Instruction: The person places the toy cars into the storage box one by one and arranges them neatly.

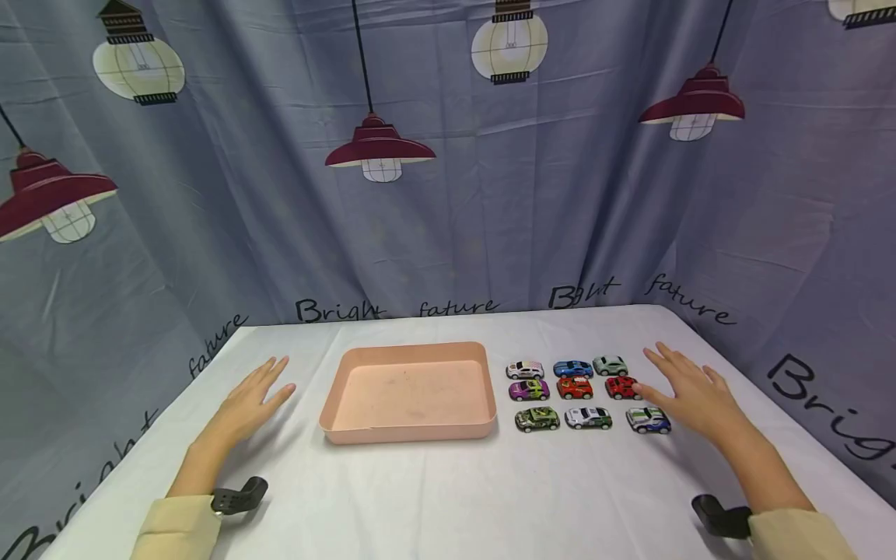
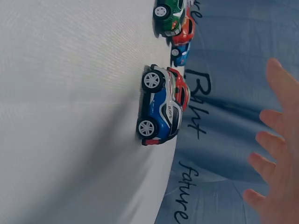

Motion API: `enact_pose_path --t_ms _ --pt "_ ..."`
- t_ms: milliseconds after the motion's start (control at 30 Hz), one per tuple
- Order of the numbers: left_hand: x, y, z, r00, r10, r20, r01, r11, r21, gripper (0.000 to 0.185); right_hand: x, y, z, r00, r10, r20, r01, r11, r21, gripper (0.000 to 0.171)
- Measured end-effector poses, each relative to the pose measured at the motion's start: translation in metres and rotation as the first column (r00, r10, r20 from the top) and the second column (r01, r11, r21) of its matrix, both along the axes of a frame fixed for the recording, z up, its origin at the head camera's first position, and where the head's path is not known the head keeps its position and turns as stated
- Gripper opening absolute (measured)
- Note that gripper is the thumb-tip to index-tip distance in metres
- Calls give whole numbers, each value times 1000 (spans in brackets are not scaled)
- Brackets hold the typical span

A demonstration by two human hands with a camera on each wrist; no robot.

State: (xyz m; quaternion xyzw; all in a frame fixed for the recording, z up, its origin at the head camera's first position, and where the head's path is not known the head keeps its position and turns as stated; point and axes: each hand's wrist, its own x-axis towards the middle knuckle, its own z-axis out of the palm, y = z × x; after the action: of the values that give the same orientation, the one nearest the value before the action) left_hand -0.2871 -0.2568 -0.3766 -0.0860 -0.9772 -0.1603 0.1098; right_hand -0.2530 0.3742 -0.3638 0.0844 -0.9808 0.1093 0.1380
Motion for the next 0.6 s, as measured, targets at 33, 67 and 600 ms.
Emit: enact_pose_path --t_ms 33,67,600 --pt "0 1 -1 1000 -2 5 2 1000 6 67 0 0 -1 1000 0 9 0 1000 -1 73" --pt "-1 2 -1 1000 -5 5 5 1000 11 67 0 0 -2 1000 2 17 -2 1000 -1 73" --pt "-13 23 -11 997 -44 57 32 979 201 63 1 -7 -13 994 20 110 -15 999 -45 70"
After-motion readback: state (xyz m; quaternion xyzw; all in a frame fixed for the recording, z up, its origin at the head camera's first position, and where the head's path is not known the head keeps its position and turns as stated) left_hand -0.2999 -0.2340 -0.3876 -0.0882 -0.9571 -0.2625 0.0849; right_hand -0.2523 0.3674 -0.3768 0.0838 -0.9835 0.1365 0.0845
